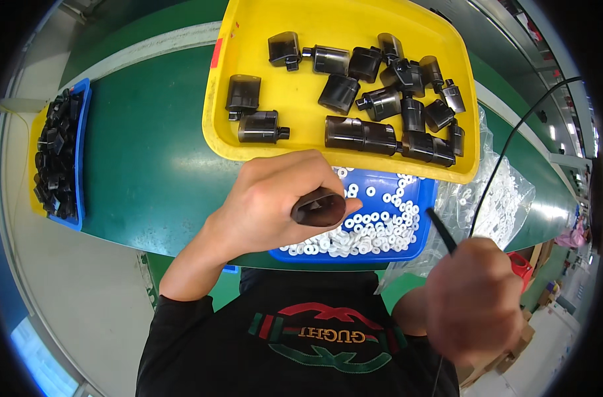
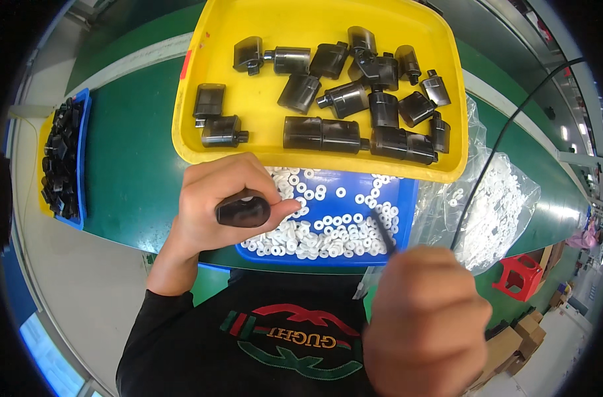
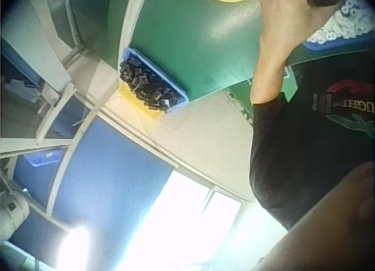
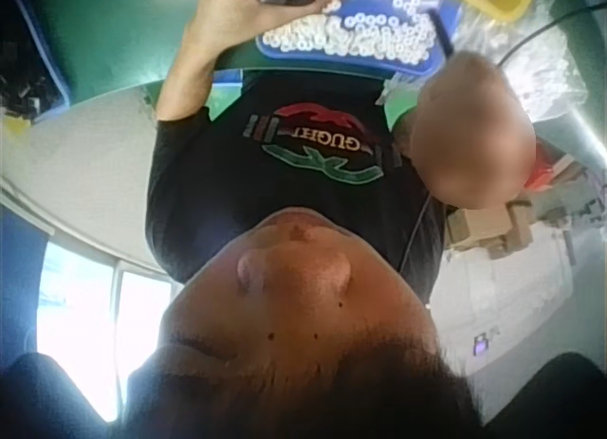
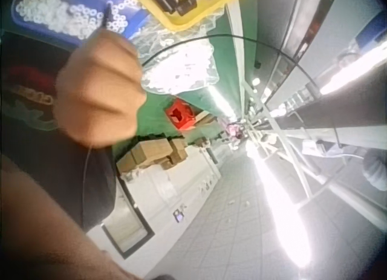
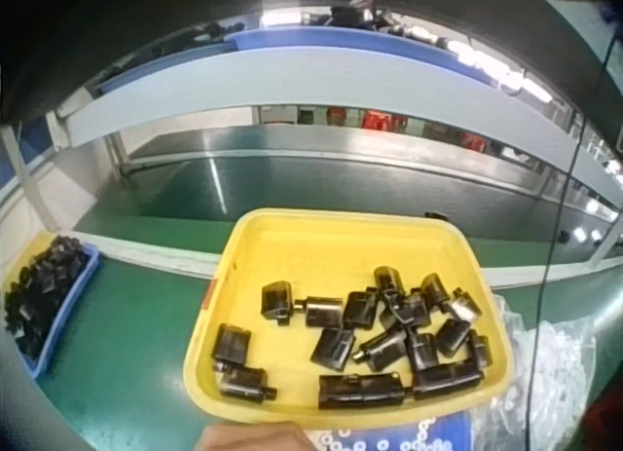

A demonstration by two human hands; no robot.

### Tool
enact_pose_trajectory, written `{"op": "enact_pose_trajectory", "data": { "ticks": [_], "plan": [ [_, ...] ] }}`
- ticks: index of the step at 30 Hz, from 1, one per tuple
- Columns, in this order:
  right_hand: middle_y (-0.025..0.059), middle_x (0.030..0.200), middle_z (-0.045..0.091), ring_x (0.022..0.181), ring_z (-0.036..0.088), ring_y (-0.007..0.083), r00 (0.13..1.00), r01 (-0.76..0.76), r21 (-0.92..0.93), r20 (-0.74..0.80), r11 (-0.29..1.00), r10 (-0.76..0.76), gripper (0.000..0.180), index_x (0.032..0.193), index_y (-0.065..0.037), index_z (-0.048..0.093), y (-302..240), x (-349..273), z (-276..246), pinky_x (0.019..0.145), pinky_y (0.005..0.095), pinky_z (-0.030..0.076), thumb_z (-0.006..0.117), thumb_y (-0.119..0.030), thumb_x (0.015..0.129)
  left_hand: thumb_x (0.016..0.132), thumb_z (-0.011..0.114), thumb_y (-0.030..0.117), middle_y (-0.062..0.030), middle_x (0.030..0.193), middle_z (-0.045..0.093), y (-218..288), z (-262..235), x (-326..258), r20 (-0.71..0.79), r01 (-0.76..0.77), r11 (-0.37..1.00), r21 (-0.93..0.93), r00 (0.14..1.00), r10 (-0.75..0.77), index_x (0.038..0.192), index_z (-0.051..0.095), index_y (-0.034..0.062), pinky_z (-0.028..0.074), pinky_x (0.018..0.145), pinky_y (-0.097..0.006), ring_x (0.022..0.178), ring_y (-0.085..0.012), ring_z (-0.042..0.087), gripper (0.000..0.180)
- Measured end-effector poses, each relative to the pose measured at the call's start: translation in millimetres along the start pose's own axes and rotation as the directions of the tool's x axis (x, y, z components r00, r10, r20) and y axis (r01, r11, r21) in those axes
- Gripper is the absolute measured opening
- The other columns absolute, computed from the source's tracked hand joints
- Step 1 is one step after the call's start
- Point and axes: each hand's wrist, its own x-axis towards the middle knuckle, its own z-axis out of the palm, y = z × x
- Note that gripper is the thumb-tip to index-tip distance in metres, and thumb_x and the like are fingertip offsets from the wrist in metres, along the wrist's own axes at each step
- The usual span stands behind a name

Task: The person repeatedly picks up black plastic components from a yellow tray and inserts small white washers into them using a thin black tool. The person handles the components one at a time, inserting the washers and placing the finished items back into the tray.

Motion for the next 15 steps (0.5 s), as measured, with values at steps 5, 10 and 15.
{"op": "enact_pose_trajectory", "data": {
  "ticks": [5, 10, 15],
  "plan": [
    [0.0030, 0.074, 0.052, 0.063, 0.051, 0.0208, 0.976, -0.094, -0.739, 0.062, 0.667, 0.207, 0.012, 0.081, -0.007, 0.064, 18.8, -28.2, -7.9, 0.051, 0.0323, 0.044, 0.066, -0.003, 0.070, 0.063, 0.087, 0.002, -0.0041, 0.068, 0.063, 1.8, 2.8, -2.4, 0.013, 0.018, 0.998, 0.058, 1.000, -0.019, 0.075, 0.064, 0.0053, 0.046, 0.054, -0.025, 0.061, -0.0163, 0.061, 0.026],
    [0.0034, 0.079, 0.051, 0.072, 0.055, 0.0212, 0.956, -0.240, -0.813, -0.103, 0.531, 0.275, 0.017, 0.084, -0.008, 0.066, 43.8, -54.3, 9.2, 0.052, 0.0344, 0.046, 0.070, -0.010, 0.068, 0.075, 0.071, 0.026, -0.0125, 0.081, 0.062, 2.3, -3.6, 2.6, 0.154, 0.063, 0.998, 0.021, 0.986, -0.066, 0.091, 0.065, -0.0006, 0.047, 0.063, -0.031, 0.070, -0.0233, 0.061, 0.031],
    [0.0029, 0.078, 0.048, 0.072, 0.055, 0.0192, 0.958, -0.241, -0.817, -0.112, 0.524, 0.266, 0.021, 0.087, -0.011, 0.066, 44.4, -61.5, 18.3, 0.051, 0.0295, 0.048, 0.075, -0.024, 0.072, 0.087, 0.059, 0.023, -0.0226, 0.103, 0.054, 9.4, -17.5, 34.6, 0.297, -0.055, 0.990, 0.128, 0.955, 0.015, 0.121, 0.050, -0.0041, 0.047, 0.079, -0.039, 0.088, -0.0371, 0.056, 0.045]
  ]
}}
